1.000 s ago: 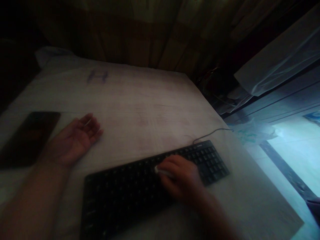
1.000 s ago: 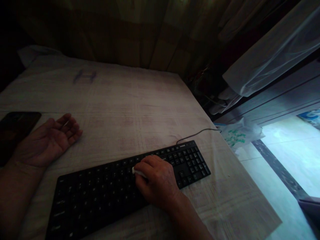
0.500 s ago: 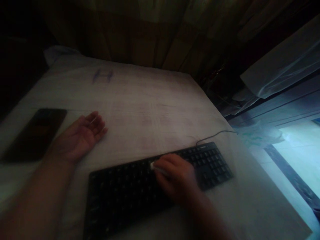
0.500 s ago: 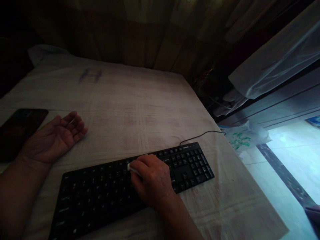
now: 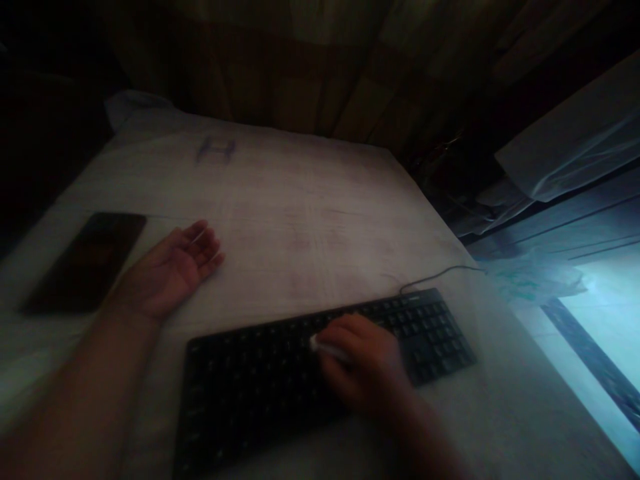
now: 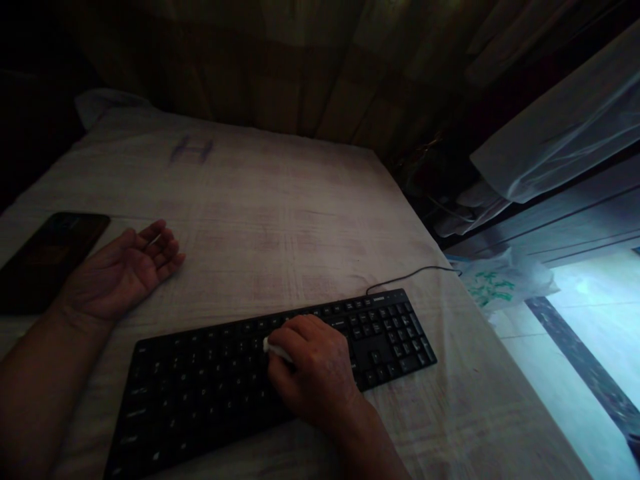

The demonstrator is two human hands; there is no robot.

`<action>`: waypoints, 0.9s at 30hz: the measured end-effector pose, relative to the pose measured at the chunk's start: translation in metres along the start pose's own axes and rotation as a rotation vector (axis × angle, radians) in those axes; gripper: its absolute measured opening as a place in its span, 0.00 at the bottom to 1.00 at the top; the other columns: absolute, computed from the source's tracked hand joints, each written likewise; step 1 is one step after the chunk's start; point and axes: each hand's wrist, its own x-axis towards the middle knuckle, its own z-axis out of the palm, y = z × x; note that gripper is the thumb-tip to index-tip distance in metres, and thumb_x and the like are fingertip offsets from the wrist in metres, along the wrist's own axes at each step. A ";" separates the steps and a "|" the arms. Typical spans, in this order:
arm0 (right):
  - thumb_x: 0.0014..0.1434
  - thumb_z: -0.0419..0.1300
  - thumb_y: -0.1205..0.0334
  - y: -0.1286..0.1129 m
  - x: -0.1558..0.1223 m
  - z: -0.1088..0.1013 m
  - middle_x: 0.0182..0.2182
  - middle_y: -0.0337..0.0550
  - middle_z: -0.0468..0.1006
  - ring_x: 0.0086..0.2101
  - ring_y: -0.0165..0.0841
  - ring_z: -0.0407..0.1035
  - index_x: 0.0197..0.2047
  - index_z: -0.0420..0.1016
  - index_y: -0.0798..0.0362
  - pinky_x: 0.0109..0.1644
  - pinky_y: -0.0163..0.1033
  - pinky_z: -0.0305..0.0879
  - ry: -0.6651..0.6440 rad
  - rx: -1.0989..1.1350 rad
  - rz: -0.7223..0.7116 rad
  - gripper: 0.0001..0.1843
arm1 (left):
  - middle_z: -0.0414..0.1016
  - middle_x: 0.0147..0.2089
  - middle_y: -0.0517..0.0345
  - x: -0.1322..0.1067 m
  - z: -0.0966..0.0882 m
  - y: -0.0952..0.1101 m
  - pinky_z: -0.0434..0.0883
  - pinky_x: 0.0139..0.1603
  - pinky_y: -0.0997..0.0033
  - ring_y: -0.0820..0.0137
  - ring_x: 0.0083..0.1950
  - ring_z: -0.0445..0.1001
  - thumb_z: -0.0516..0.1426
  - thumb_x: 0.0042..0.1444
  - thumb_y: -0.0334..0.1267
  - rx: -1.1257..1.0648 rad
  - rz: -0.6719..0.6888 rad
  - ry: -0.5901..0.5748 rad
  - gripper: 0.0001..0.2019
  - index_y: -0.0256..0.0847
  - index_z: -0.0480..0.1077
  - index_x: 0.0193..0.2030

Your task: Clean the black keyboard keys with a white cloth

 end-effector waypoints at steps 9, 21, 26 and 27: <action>0.63 0.58 0.67 -0.007 -0.001 0.017 0.35 0.46 0.81 0.33 0.35 0.74 0.42 0.78 0.51 0.35 0.39 0.72 0.069 -0.047 -0.024 0.08 | 0.80 0.35 0.55 0.003 -0.004 -0.001 0.80 0.40 0.65 0.70 0.35 0.79 0.45 0.67 0.31 0.012 0.010 -0.024 0.17 0.36 0.75 0.42; 0.58 0.58 0.69 -0.010 0.000 0.013 0.33 0.46 0.80 0.31 0.35 0.73 0.36 0.78 0.53 0.33 0.39 0.70 0.003 -0.011 -0.039 0.07 | 0.79 0.36 0.55 0.006 -0.007 -0.003 0.79 0.42 0.67 0.69 0.36 0.79 0.46 0.68 0.36 0.060 0.021 -0.017 0.17 0.41 0.77 0.40; 0.63 0.59 0.68 -0.015 0.002 0.019 0.35 0.46 0.81 0.33 0.35 0.74 0.43 0.78 0.53 0.35 0.38 0.71 0.050 0.002 -0.078 0.08 | 0.79 0.36 0.55 0.004 -0.004 -0.003 0.77 0.44 0.67 0.70 0.37 0.79 0.45 0.69 0.36 0.037 0.012 -0.017 0.18 0.40 0.77 0.40; 0.64 0.58 0.67 -0.016 0.002 0.021 0.35 0.46 0.81 0.33 0.35 0.74 0.44 0.78 0.53 0.35 0.38 0.71 0.047 -0.016 -0.087 0.08 | 0.79 0.36 0.55 0.004 -0.004 -0.003 0.77 0.44 0.66 0.70 0.37 0.79 0.45 0.69 0.36 0.035 0.010 -0.016 0.18 0.40 0.77 0.40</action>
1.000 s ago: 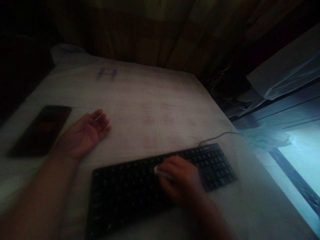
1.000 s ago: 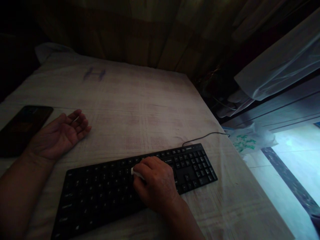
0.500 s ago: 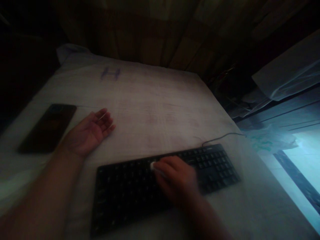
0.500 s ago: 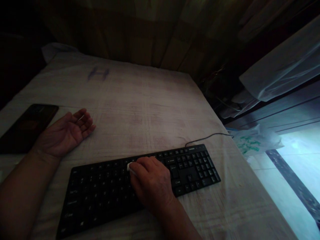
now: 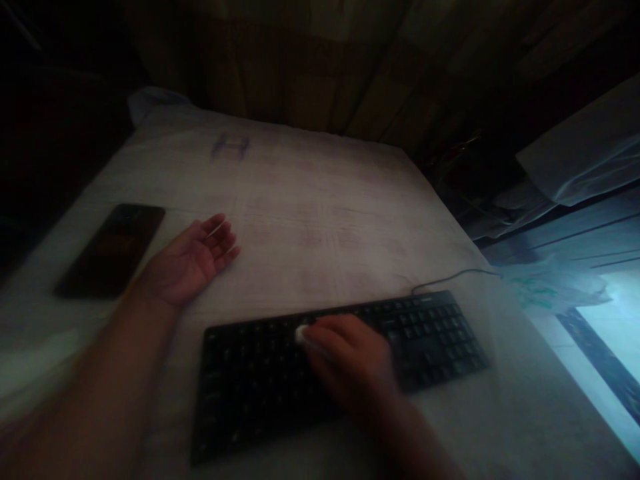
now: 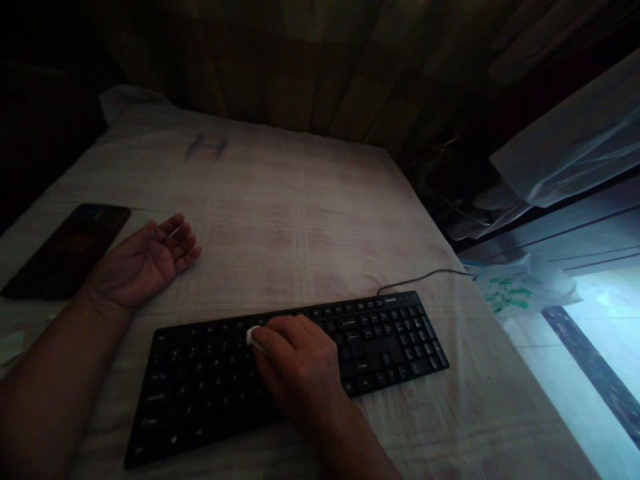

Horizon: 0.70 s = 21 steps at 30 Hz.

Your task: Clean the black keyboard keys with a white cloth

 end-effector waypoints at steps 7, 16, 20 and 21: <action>0.63 0.58 0.69 -0.003 0.001 0.005 0.34 0.47 0.80 0.32 0.36 0.73 0.41 0.79 0.55 0.33 0.39 0.71 -0.041 -0.029 -0.015 0.08 | 0.80 0.36 0.57 0.001 -0.003 -0.001 0.77 0.45 0.67 0.71 0.38 0.79 0.43 0.71 0.36 0.000 0.002 -0.023 0.19 0.39 0.76 0.41; 0.60 0.58 0.70 -0.005 0.002 0.001 0.33 0.46 0.80 0.31 0.35 0.73 0.38 0.78 0.55 0.33 0.38 0.71 -0.039 0.044 0.012 0.07 | 0.80 0.36 0.58 0.000 -0.005 0.001 0.77 0.45 0.67 0.72 0.38 0.79 0.42 0.72 0.37 -0.018 -0.005 -0.044 0.21 0.39 0.76 0.41; 0.61 0.60 0.70 -0.007 0.004 0.003 0.35 0.46 0.81 0.33 0.35 0.74 0.41 0.78 0.55 0.36 0.38 0.71 -0.003 0.075 0.001 0.07 | 0.80 0.36 0.58 0.000 -0.005 0.000 0.76 0.46 0.68 0.72 0.38 0.79 0.43 0.71 0.37 -0.010 0.000 -0.035 0.20 0.39 0.76 0.41; 0.62 0.60 0.70 -0.009 0.005 0.005 0.35 0.46 0.81 0.33 0.35 0.74 0.42 0.78 0.55 0.36 0.38 0.71 0.003 0.080 -0.004 0.07 | 0.80 0.36 0.58 0.000 -0.005 0.000 0.76 0.46 0.68 0.72 0.38 0.79 0.43 0.71 0.37 -0.009 0.002 -0.035 0.20 0.39 0.76 0.41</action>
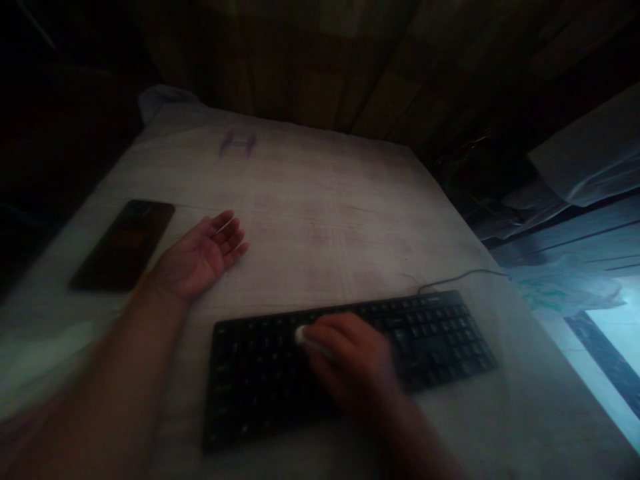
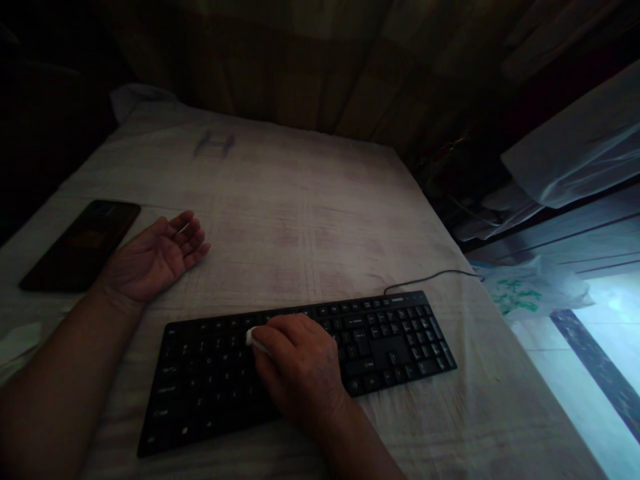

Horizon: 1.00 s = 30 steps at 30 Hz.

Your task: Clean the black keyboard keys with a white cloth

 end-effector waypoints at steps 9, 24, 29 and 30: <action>0.63 0.59 0.69 -0.016 0.009 0.019 0.34 0.45 0.80 0.32 0.36 0.72 0.41 0.79 0.54 0.34 0.38 0.69 -0.066 -0.029 -0.030 0.07 | 0.80 0.37 0.58 0.000 0.001 -0.001 0.76 0.47 0.69 0.72 0.38 0.79 0.43 0.71 0.37 -0.015 -0.013 -0.021 0.20 0.40 0.76 0.42; 0.61 0.58 0.69 -0.003 0.002 0.002 0.36 0.48 0.80 0.33 0.36 0.73 0.40 0.79 0.54 0.36 0.39 0.72 -0.091 -0.012 0.068 0.08 | 0.80 0.36 0.58 0.000 0.003 -0.001 0.76 0.48 0.67 0.72 0.38 0.79 0.43 0.71 0.37 -0.024 -0.013 -0.001 0.19 0.39 0.76 0.42; 0.62 0.57 0.68 -0.004 0.004 0.003 0.35 0.47 0.81 0.33 0.36 0.74 0.39 0.79 0.53 0.36 0.39 0.72 -0.093 -0.034 0.065 0.08 | 0.80 0.38 0.57 0.001 -0.001 -0.002 0.75 0.49 0.66 0.71 0.39 0.79 0.45 0.70 0.37 -0.010 -0.010 -0.031 0.18 0.39 0.76 0.42; 0.62 0.57 0.68 -0.005 0.005 0.004 0.35 0.47 0.81 0.33 0.35 0.74 0.39 0.79 0.53 0.36 0.39 0.71 -0.092 -0.029 0.057 0.08 | 0.80 0.38 0.57 0.002 -0.001 -0.002 0.75 0.49 0.66 0.71 0.39 0.79 0.45 0.70 0.37 -0.006 -0.011 -0.035 0.17 0.40 0.76 0.42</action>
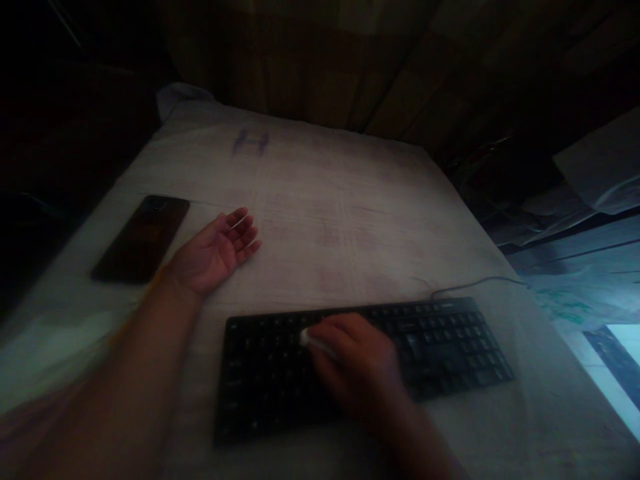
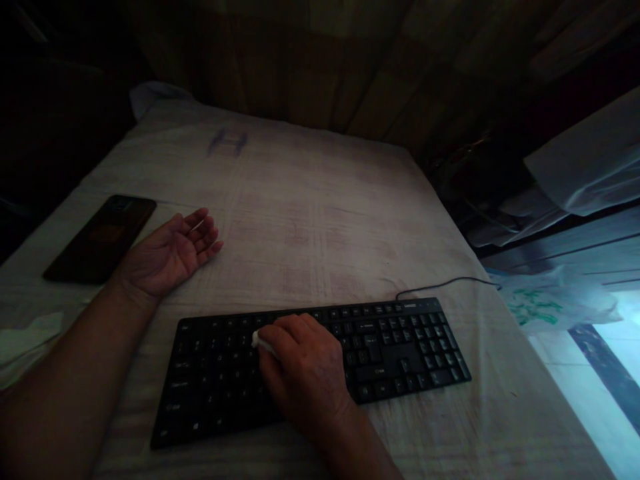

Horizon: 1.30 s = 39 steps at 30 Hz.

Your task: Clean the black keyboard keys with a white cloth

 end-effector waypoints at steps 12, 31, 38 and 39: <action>0.64 0.57 0.70 -0.016 0.009 0.017 0.33 0.46 0.81 0.31 0.35 0.73 0.40 0.79 0.56 0.34 0.39 0.70 0.011 0.043 -0.099 0.08 | 0.80 0.37 0.57 0.000 0.001 0.000 0.75 0.49 0.66 0.71 0.39 0.79 0.46 0.70 0.37 -0.017 -0.015 -0.019 0.18 0.40 0.76 0.41; 0.65 0.56 0.69 -0.031 0.026 0.036 0.33 0.44 0.81 0.32 0.35 0.72 0.38 0.79 0.54 0.34 0.39 0.69 -0.043 0.041 -0.174 0.09 | 0.80 0.39 0.57 0.003 -0.006 -0.001 0.75 0.50 0.66 0.72 0.40 0.79 0.49 0.68 0.37 -0.029 -0.016 -0.060 0.13 0.40 0.76 0.43; 0.63 0.56 0.69 -0.020 0.019 0.024 0.35 0.46 0.80 0.34 0.36 0.73 0.41 0.79 0.54 0.36 0.39 0.70 -0.073 0.039 -0.117 0.10 | 0.80 0.39 0.57 0.002 -0.006 -0.002 0.75 0.50 0.66 0.72 0.40 0.79 0.49 0.68 0.37 -0.037 -0.010 -0.065 0.14 0.39 0.76 0.42; 0.63 0.56 0.69 -0.018 0.017 0.023 0.35 0.46 0.80 0.33 0.36 0.73 0.41 0.78 0.54 0.36 0.39 0.70 -0.074 0.036 -0.114 0.10 | 0.80 0.39 0.57 0.001 -0.006 -0.002 0.75 0.49 0.66 0.72 0.39 0.79 0.49 0.68 0.37 -0.046 -0.012 -0.062 0.14 0.39 0.76 0.42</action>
